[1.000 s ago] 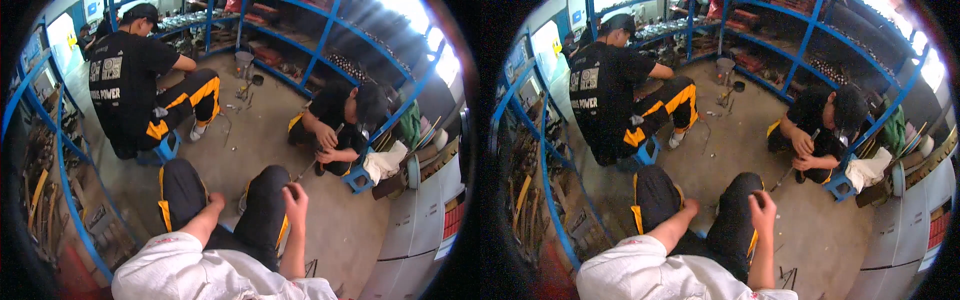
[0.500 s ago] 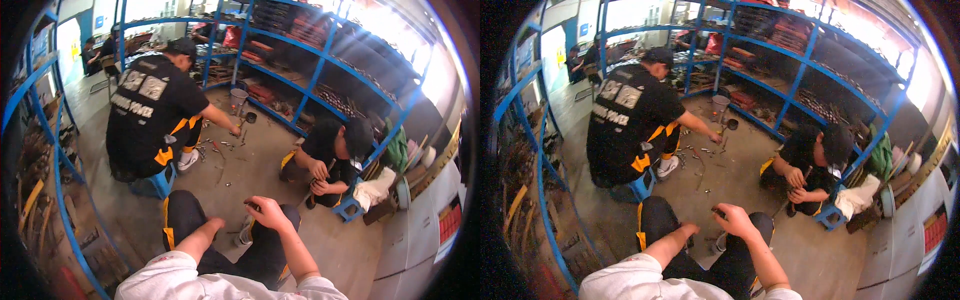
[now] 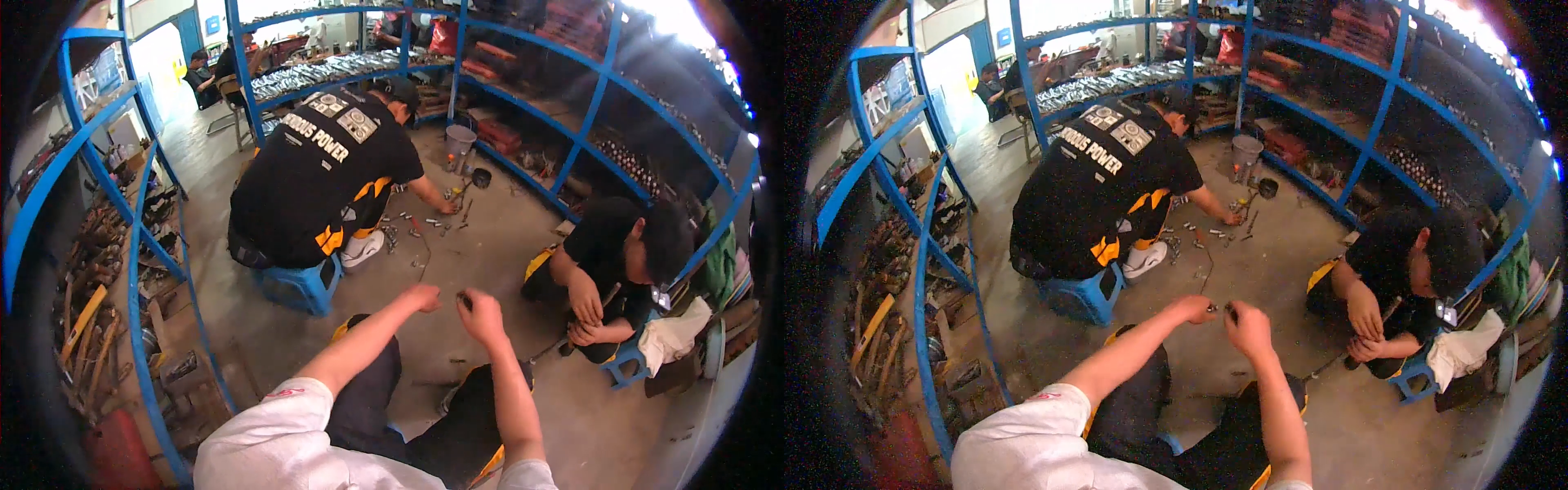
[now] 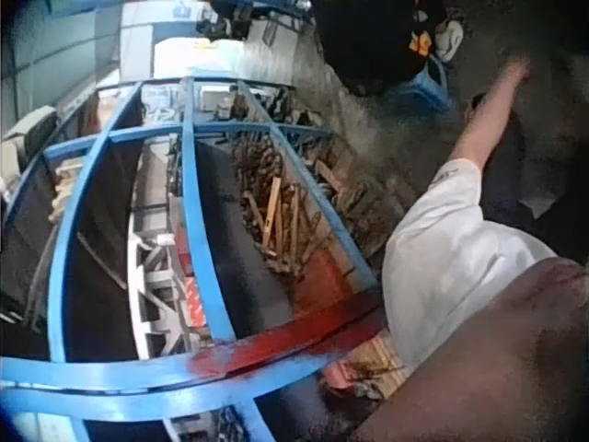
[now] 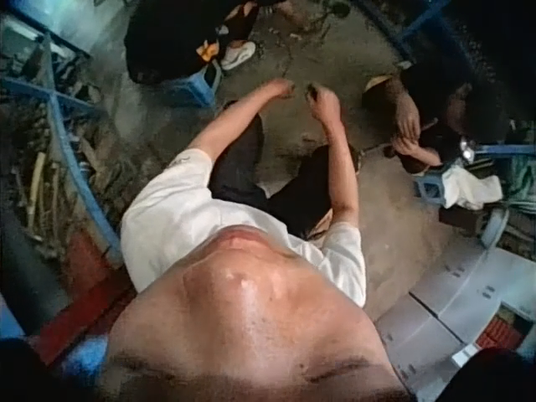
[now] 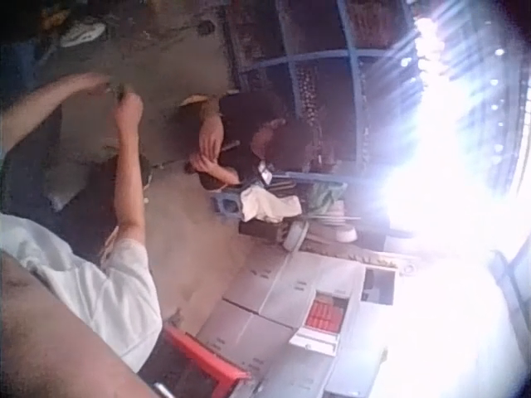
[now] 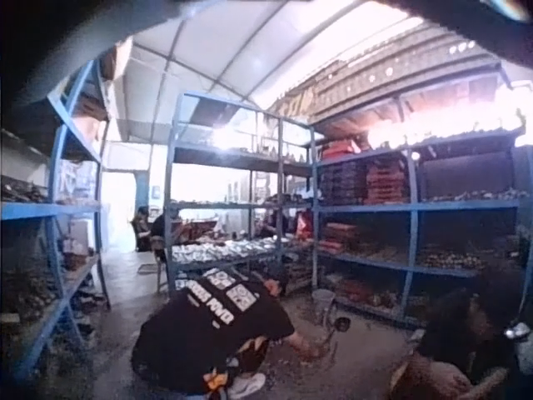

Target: Assembling and inspecting automotive suspension components, such as shock absorbers, by installing small metal clips and washers.

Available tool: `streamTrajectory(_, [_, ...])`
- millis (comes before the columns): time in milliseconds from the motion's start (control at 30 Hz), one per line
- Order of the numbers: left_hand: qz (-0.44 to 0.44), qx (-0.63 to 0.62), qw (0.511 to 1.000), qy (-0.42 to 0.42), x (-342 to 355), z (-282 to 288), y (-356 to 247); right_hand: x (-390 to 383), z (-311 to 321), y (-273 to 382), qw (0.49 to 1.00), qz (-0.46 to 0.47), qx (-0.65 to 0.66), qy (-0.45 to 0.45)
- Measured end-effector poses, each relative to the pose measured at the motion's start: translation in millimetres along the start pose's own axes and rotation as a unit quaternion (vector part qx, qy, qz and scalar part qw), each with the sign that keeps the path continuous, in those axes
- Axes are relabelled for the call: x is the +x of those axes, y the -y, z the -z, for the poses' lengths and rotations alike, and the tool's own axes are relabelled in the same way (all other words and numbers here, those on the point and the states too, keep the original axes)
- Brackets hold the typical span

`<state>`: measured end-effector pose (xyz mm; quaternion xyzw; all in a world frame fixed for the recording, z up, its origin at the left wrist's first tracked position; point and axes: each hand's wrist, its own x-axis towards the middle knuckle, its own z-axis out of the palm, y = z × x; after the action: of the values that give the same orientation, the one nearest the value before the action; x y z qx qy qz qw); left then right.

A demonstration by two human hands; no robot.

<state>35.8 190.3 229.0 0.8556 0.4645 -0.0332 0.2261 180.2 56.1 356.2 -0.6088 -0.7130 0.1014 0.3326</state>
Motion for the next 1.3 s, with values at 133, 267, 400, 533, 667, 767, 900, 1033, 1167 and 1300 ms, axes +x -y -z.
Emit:
streamTrajectory(133, [-0.091, 0.037, 0.973, 0.206, -20, 17, -73, 35, 0, -10, 0.998, -0.028, 0.002, -0.063])
streamTrajectory(267, [-0.142, 0.074, 0.969, 0.188, -19, 4, -109, 47, -27, -38, 0.993, -0.085, 0.047, -0.061])
streamTrajectory(400, [-0.221, 0.059, 0.957, 0.179, 27, -52, -77, 46, -47, -75, 0.994, -0.100, -0.036, -0.001])
streamTrajectory(533, [-0.139, 0.117, 0.960, 0.214, 59, -29, -45, 69, -37, -77, 0.995, -0.097, 0.005, -0.027])
streamTrajectory(667, [-0.077, 0.052, 0.981, 0.170, 23, 6, -47, 52, -46, -90, 0.994, -0.093, -0.029, -0.057])
streamTrajectory(767, [-0.076, 0.040, 0.985, 0.148, 16, -7, 1, 46, -50, -81, 0.997, -0.064, -0.022, -0.038])
streamTrajectory(900, [-0.041, 0.036, 0.984, 0.171, 4, -8, 37, 39, -59, -81, 0.988, -0.098, -0.059, 0.101])
streamTrajectory(1033, [-0.034, 0.037, 0.983, 0.179, -7, -25, 80, 42, -65, -70, 0.985, -0.088, -0.023, 0.143])
streamTrajectory(1167, [0.016, 0.032, 0.966, 0.257, -19, -29, 64, 34, -64, -74, 0.977, -0.116, -0.035, 0.178])
streamTrajectory(1300, [-0.072, 0.057, 0.973, 0.211, -46, -67, 63, 38, -82, -87, 0.966, -0.085, -0.060, 0.237])
